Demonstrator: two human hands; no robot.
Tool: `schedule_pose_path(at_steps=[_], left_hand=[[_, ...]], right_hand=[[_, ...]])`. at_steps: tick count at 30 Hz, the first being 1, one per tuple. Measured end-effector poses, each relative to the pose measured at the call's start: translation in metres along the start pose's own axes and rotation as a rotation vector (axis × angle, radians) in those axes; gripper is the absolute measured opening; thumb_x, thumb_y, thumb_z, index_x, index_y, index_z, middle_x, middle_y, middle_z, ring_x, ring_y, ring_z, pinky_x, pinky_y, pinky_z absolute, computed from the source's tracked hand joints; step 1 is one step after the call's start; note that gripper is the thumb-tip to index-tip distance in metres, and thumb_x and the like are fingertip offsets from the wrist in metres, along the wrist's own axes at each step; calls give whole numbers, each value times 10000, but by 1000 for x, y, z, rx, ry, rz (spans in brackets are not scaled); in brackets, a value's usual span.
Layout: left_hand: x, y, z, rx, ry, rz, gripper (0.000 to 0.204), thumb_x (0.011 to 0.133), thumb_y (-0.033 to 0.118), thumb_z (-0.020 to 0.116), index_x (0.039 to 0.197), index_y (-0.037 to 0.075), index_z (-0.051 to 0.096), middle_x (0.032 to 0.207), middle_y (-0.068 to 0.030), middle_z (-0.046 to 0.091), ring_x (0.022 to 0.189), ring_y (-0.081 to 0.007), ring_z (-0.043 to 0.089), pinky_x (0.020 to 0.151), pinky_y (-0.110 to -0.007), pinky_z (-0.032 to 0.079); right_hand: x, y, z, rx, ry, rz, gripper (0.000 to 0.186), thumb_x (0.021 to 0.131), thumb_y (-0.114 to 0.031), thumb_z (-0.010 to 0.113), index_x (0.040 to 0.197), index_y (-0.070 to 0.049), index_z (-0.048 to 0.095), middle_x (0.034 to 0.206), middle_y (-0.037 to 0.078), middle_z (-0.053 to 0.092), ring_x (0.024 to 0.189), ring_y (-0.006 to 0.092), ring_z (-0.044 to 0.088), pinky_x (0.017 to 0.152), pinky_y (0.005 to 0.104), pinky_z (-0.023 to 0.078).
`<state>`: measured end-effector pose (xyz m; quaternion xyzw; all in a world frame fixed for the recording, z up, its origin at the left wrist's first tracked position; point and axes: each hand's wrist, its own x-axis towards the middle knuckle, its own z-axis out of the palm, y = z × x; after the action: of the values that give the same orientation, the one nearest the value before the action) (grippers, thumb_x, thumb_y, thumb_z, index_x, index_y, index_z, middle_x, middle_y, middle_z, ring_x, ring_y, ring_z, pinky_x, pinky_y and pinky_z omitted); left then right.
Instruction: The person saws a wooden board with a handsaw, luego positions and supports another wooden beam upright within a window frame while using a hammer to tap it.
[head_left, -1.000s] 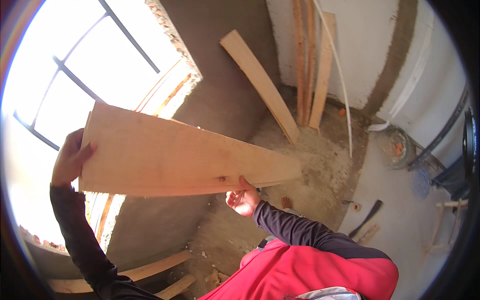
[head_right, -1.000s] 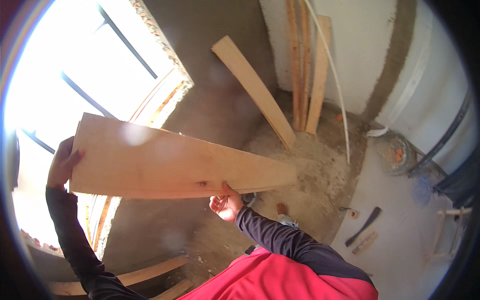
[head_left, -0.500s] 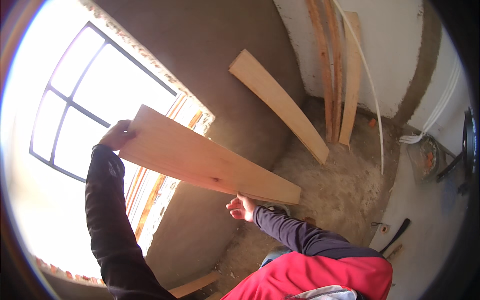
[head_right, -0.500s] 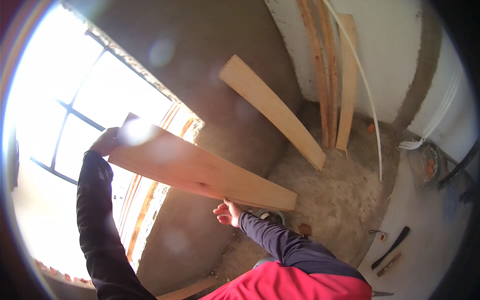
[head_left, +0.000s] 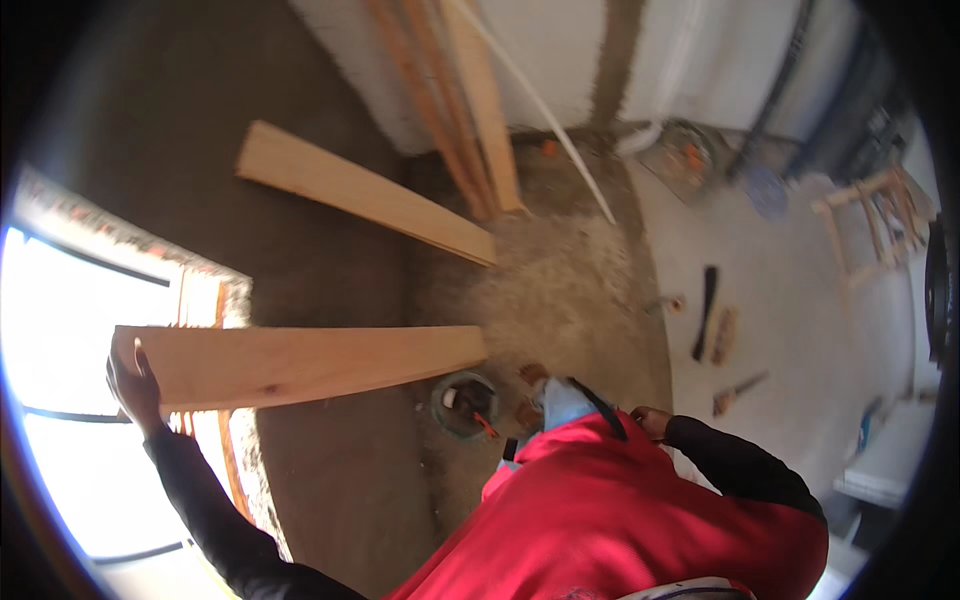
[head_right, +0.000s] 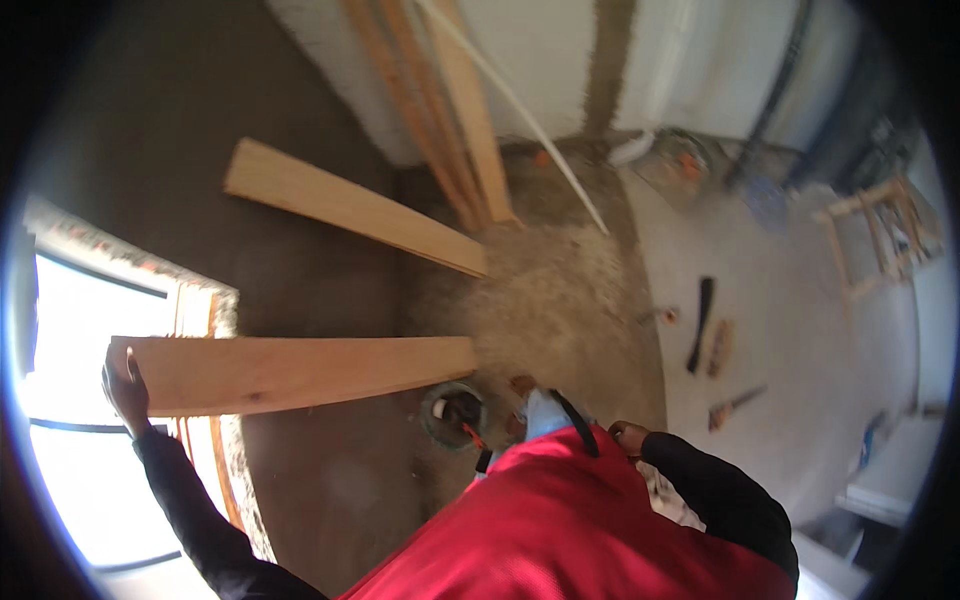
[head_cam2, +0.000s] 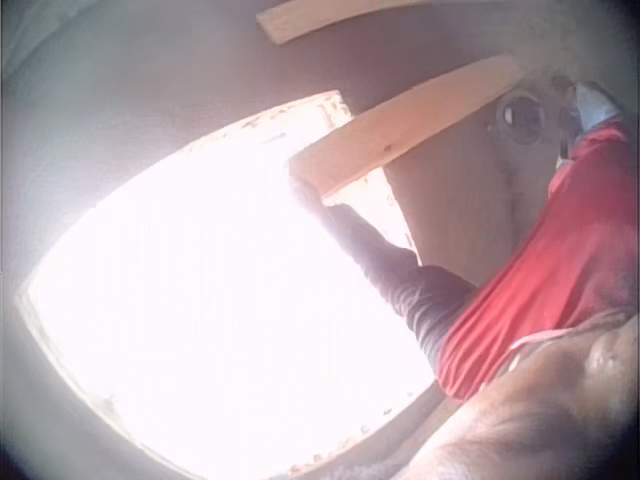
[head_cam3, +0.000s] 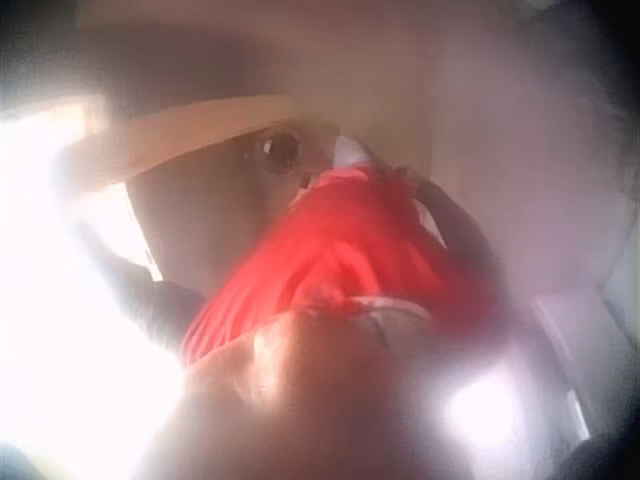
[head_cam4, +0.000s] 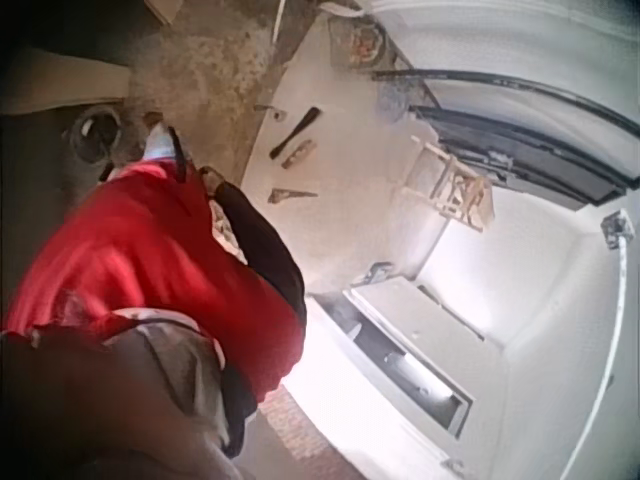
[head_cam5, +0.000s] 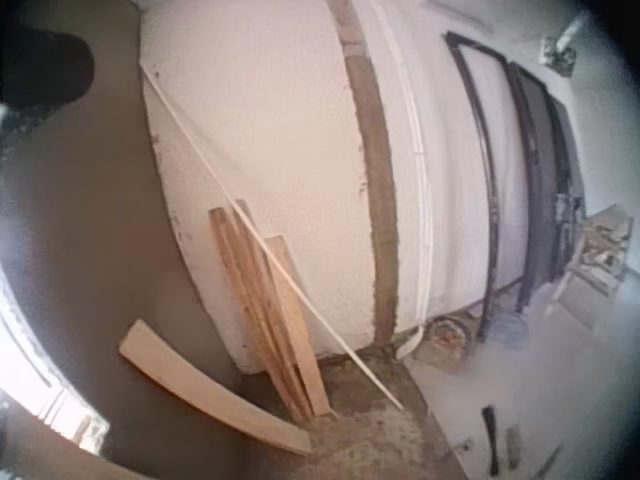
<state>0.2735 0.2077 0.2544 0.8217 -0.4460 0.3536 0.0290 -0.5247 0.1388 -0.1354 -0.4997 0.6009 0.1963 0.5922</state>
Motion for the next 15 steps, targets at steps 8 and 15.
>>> schedule_pose_path(at_steps=[8, 15], left_hand=[[-394, 298, 50, -1502, -1783, -494, 126, 860, 77, 574, 951, 13, 635, 814, -87, 667, 745, -121, 630, 673, -303, 519], [-477, 393, -42, -1267, -2224, -419, 140, 858, 95, 591, 952, 5, 643, 826, -79, 674, 754, -113, 625, 680, -298, 513]], right_hand=[[-145, 93, 18, 684, -295, -31, 288, 829, -30, 570, 1111, -59, 618, 877, 39, 653, 792, 118, 648, 576, 251, 552], [-195, 184, 20, 259, -101, 27, 367, 752, -200, 647, 1111, -130, 685, 909, 143, 704, 822, 220, 677, 732, 330, 531]])
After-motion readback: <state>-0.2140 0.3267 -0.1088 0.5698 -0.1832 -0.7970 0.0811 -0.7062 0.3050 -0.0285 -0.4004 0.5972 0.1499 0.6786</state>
